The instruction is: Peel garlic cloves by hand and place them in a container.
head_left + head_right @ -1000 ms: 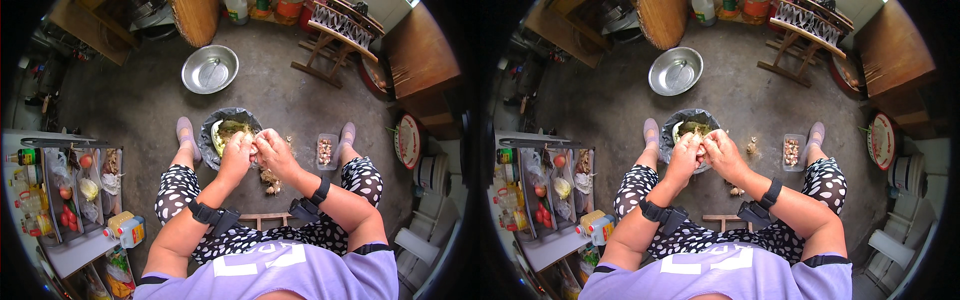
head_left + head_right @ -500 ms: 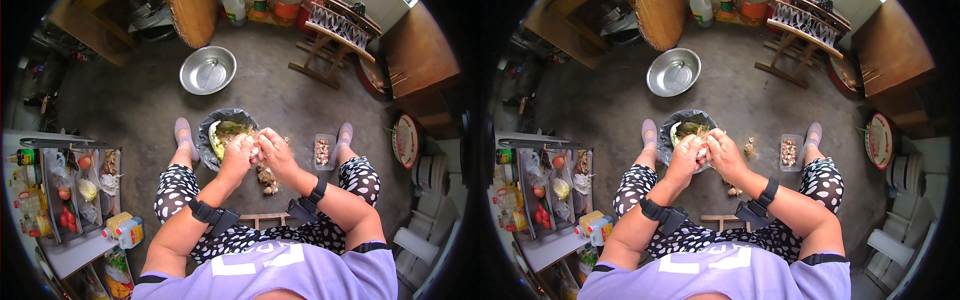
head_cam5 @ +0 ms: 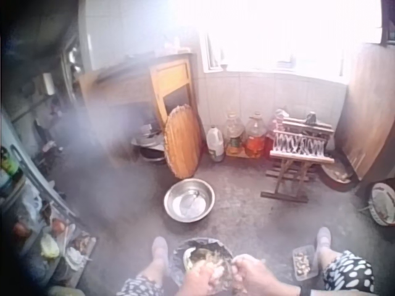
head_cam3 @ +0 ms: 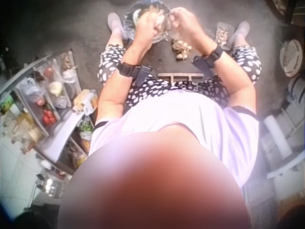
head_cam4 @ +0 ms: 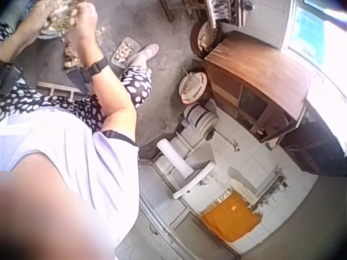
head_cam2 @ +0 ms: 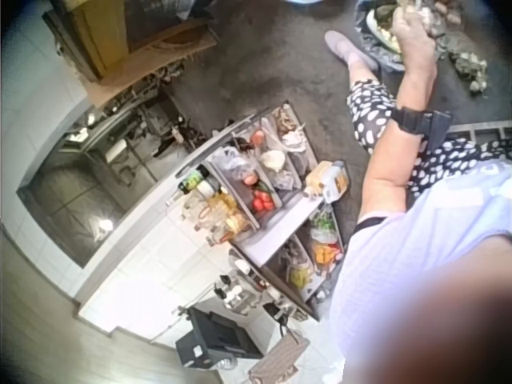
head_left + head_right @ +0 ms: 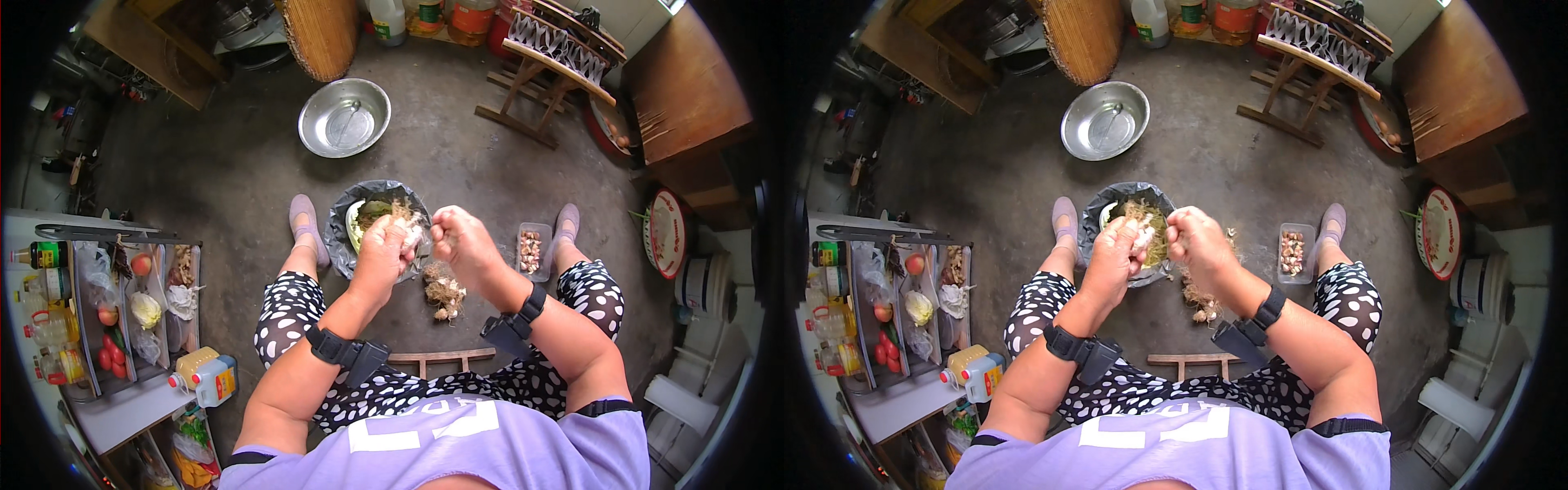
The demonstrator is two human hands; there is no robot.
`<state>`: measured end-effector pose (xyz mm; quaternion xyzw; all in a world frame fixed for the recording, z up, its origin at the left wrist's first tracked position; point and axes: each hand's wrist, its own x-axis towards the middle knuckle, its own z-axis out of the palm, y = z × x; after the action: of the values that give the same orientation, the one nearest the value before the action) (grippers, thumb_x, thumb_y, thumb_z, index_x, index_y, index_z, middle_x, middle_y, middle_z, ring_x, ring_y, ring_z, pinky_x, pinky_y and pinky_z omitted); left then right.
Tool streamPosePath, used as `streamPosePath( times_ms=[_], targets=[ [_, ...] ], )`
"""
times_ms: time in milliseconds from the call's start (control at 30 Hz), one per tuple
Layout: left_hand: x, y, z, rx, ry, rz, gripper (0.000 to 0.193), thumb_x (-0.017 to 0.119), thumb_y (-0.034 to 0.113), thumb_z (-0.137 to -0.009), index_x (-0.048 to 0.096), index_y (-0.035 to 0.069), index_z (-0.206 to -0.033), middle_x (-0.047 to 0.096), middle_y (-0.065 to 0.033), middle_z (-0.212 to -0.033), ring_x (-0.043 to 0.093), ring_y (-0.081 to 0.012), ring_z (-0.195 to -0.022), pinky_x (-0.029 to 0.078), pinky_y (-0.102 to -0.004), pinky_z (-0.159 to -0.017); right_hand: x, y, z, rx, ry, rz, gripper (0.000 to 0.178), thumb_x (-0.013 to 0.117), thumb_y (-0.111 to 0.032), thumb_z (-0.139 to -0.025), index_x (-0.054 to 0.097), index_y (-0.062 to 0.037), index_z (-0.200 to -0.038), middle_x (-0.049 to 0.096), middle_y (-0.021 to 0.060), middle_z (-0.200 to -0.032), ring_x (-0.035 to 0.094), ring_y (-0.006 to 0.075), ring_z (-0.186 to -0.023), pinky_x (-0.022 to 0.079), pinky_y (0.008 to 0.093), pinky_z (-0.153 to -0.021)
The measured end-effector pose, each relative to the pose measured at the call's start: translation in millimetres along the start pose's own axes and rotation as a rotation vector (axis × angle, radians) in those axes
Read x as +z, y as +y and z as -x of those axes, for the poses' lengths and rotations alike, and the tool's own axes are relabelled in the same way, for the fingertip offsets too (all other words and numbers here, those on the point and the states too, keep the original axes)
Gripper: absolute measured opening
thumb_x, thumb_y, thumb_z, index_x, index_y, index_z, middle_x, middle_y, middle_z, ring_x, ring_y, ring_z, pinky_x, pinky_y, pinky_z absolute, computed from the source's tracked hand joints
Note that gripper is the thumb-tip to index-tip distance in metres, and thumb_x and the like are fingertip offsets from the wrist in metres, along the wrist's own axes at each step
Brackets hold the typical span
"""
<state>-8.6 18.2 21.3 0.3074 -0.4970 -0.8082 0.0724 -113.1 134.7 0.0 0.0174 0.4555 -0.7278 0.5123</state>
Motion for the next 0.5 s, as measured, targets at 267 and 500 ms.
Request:
streamPosePath(
  times_ms=[267,500],
  targets=[
    [4.9,-3.9,-4.6,0.061,0.141,0.056,0.014,0.044,0.023,-0.096,0.049,0.01,-0.094,0.048,0.0033,-0.07,0.045,-0.0054,-0.055,0.033,-0.0165,-0.043,9.6,2.5,6.5,-0.054,-0.064,0.269,0.012,0.051,-0.016,-0.088,0.053,-0.0048,-0.088,0.053,0.0005,-0.075,0.048,0.0071,-0.063,0.039,0.0226,-0.058],
    [-0.9,-4.4,-7.0,0.093,0.136,-0.084,0.014,0.05,0.021,-0.094,0.045,0.008,-0.092,0.051,0.0003,-0.071,0.047,-0.0031,-0.056,0.037,-0.0171,-0.043,19.7,7.4,6.4,-0.377,-0.102,0.8,0.02,0.057,-0.019,-0.089,0.049,-0.0006,-0.093,0.054,0.0022,-0.08,0.052,0.0073,-0.073,0.043,0.0222,-0.065]
  ],
)
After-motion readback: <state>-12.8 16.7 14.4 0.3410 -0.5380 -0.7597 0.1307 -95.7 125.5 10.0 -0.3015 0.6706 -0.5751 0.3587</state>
